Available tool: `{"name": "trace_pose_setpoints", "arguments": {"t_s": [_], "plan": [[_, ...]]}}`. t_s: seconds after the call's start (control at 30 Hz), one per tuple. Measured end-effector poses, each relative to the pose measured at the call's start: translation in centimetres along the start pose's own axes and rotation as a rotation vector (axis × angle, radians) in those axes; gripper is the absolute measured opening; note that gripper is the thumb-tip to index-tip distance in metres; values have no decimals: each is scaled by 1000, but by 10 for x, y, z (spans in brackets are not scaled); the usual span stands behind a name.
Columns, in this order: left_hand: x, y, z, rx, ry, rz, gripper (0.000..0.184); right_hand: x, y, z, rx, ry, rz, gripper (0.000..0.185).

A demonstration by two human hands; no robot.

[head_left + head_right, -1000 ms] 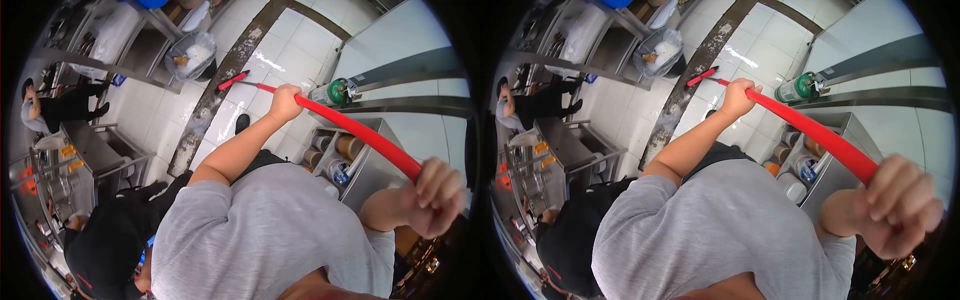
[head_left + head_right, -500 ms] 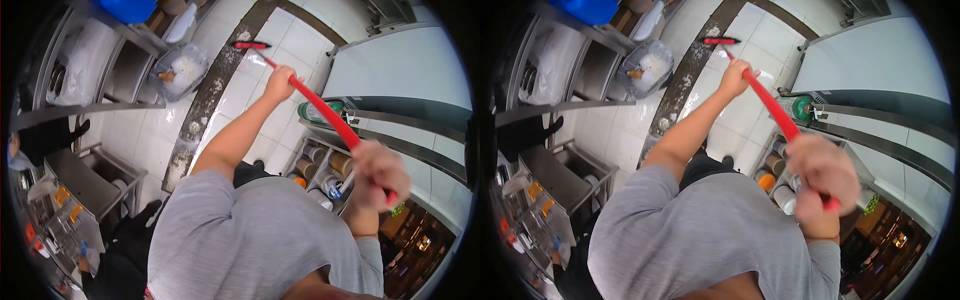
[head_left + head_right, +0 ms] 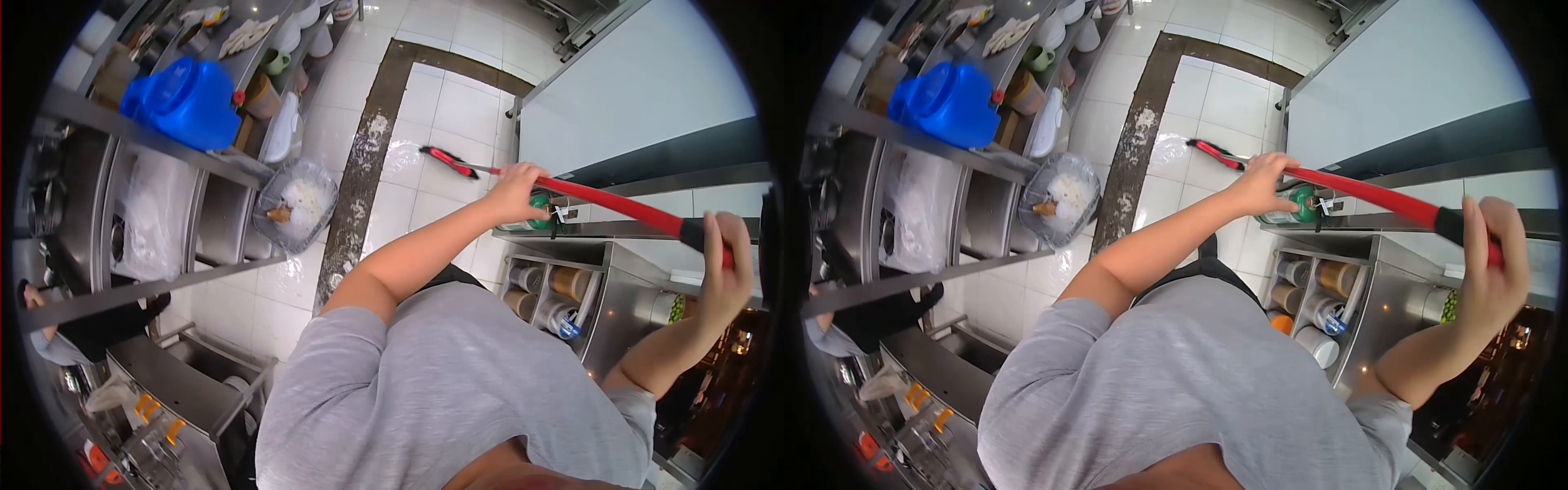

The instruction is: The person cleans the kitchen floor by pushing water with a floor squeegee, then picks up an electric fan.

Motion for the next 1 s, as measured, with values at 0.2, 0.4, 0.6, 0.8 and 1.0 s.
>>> {"name": "trace_pose_setpoints", "arguments": {"t_s": [0.2, 0.4, 0.6, 0.8, 1.0], "plan": [[-41, -158, -17, 107, -203, -363, 38, -12, 159, 33, -852, -784, 432, 31], [-78, -275, -50, 105, -151, -816, 32, -211, 279, 265, 711, -1111, 1714, 17], [-94, -346, -74, 232, -398, -1146, 31, -128, 317, 520, 848, -736, 1467, 26], [-105, -387, -113, 110, -270, -1180, 38, 20, 332, 590, 879, -509, 1616, 61], [174, -341, -61, -588, -315, -1220, 64, 123, 335, 743, 1068, -159, 1754, 31]]}}
Point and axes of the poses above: each hand's wrist, its own x-axis towards the middle knuckle, its own z-axis out of the palm, y = z × x, the point moved 6 cm from there along x, towards the middle knuckle, and after that the axes turned 3 degrees about x, right-handed, at the moved point
